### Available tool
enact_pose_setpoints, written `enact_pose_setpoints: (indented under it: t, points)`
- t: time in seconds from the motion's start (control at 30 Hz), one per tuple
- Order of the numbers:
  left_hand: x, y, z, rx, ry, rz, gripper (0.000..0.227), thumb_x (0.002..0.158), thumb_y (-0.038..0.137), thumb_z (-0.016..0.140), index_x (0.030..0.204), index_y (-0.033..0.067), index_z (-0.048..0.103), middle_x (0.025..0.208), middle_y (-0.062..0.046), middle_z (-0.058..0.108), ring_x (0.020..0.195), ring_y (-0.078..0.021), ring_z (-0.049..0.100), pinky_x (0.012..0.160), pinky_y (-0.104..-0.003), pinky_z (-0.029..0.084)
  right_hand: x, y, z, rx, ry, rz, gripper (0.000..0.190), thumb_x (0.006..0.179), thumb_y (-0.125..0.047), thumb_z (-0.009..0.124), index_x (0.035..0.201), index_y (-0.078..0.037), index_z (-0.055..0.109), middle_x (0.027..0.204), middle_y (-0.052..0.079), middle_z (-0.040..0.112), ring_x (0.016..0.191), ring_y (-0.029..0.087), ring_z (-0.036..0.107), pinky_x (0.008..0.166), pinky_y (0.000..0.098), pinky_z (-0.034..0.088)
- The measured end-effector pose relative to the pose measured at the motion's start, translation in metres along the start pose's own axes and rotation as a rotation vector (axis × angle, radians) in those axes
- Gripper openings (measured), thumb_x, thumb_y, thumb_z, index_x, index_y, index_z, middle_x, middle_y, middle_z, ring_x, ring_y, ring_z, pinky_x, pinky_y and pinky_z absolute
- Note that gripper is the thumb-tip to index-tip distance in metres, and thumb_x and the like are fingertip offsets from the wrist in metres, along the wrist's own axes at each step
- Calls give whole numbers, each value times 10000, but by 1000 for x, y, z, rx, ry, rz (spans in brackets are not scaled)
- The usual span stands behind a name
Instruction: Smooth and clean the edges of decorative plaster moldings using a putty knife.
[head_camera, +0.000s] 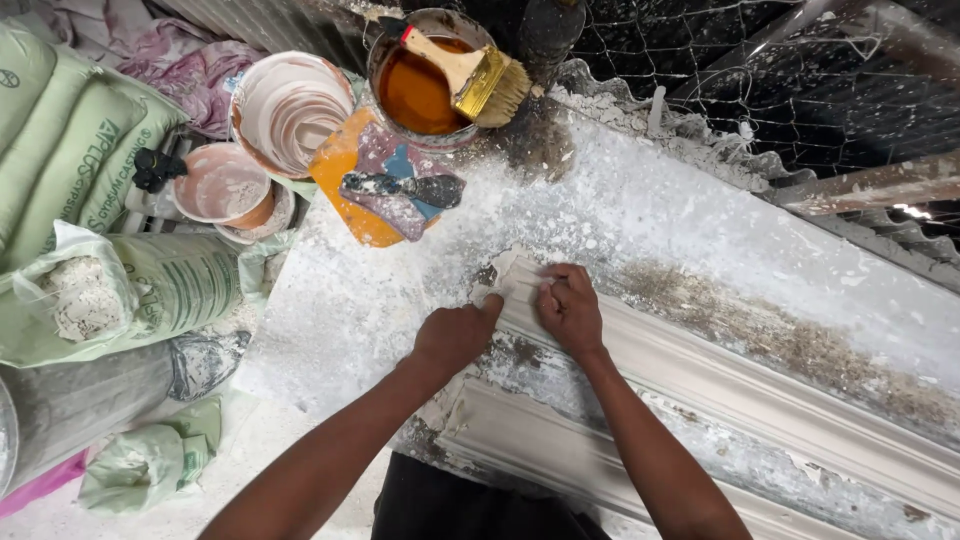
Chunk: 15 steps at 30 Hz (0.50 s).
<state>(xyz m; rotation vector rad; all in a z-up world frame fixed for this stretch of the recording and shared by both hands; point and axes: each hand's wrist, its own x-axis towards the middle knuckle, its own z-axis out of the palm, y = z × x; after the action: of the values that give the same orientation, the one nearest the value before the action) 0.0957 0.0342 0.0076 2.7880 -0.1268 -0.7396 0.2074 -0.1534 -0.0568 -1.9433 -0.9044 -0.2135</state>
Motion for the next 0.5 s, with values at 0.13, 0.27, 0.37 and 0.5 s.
enact_pose_setpoints:
  t: [0.13,0.27,0.37,0.5]
  points:
    - [19,3,-2,-43,-65,-9,389,994,11,384,1380,-25,363,876,-177,714,789,-333,748,652,-502,594,13,-14,-6,8,-46,5,440,899,-4,626,544,-93,381,974,70,758,893,331,712,703,411,536]
    - [47,-1,3,-240,-101,-73,384,1007,52,336,1377,-28,405,887,-180,732,793,-368,746,641,-530,587,13,-21,-8,-30,-92,42,413,847,-8,637,529,-93,387,990,56,788,913,301,739,692,377,567]
    - [86,-11,11,-375,-140,-88,358,967,142,331,1266,-5,460,742,-147,711,652,-344,731,645,-522,586,14,-17,-8,-60,-87,31,401,825,-17,635,522,-96,385,993,49,789,916,289,736,685,365,569]
    - [160,-36,-1,16,-713,-25,182,885,159,645,752,117,763,654,-94,689,631,-300,679,703,-433,543,4,-7,-3,-89,-99,-14,349,795,-29,646,536,-72,415,1022,62,784,944,301,727,722,359,572]
